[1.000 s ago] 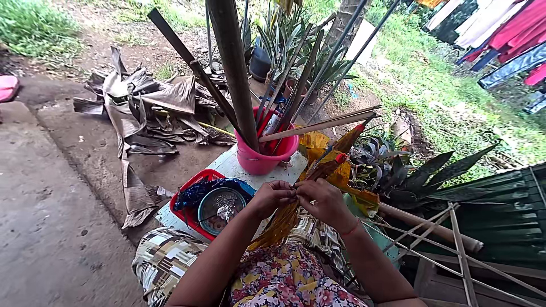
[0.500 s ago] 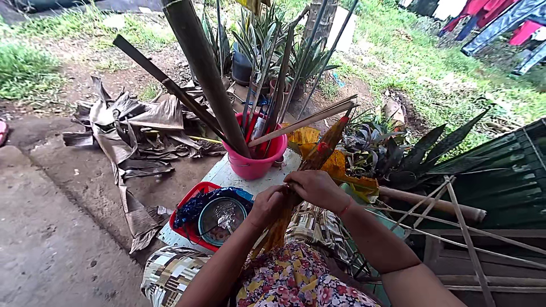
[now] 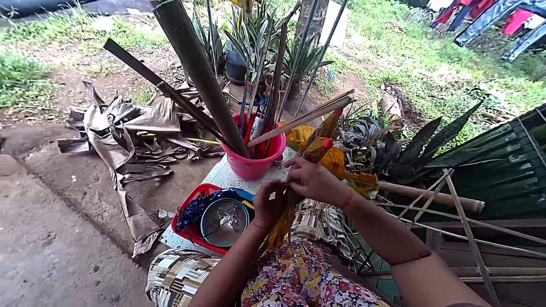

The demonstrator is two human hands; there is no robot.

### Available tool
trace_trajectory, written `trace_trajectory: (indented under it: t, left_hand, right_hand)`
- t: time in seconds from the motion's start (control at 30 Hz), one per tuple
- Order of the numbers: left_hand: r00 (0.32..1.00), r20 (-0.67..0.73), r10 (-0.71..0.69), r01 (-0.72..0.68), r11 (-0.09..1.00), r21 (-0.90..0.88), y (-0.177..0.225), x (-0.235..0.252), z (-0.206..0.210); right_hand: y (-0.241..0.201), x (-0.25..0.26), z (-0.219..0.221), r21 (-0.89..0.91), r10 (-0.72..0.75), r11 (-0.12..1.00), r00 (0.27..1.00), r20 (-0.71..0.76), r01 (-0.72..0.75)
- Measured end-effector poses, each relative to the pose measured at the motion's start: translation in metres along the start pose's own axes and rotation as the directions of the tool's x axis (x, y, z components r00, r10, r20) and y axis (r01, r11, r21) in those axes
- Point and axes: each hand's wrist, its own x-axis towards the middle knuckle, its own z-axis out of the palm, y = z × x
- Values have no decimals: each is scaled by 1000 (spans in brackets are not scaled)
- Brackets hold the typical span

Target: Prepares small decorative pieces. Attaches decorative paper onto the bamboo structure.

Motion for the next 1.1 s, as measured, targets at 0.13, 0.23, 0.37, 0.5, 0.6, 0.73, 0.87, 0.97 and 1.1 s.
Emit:
trace_trajectory:
  t: [0.13, 0.23, 0.37, 0.5, 0.6, 0.73, 0.87, 0.97, 1.1]
  left_hand:
    - [914, 64, -401, 398, 851, -342, 12, 9, 1]
    - [820, 105, -562, 547, 717, -433, 14, 15, -4]
    - [683, 114, -721, 668, 554, -498, 16, 17, -4]
    - [615, 106, -782, 702, 480, -526, 18, 20, 0]
    - [609, 100, -787, 708, 482, -516, 19, 21, 1]
    - [593, 95, -799, 718, 472, -511, 18, 20, 3]
    - [567, 80, -820, 728, 453, -514, 19, 22, 5]
    - [538, 71, -840, 742, 432, -513, 20, 23, 6]
    - [484, 76, -872, 749, 367, -552, 12, 21, 7]
  right_hand:
    - [6, -11, 24, -84, -56, 996, 977, -205, 39]
    - [11, -19, 34, -99, -103, 992, 952, -288, 77]
    - [15, -28, 41, -84, -121, 991, 945, -303, 100]
    - [18, -31, 47, -122, -156, 985, 927, -342, 120]
    - [19, -33, 46, -132, -172, 982, 928, -330, 136]
    - [23, -37, 47, -120, -178, 982, 936, -303, 147]
    - [25, -37, 50, -115, -186, 981, 933, -309, 157]
    - [26, -37, 52, -117, -193, 980, 930, -312, 164]
    - [32, -41, 54, 1, -90, 996, 956, -279, 94]
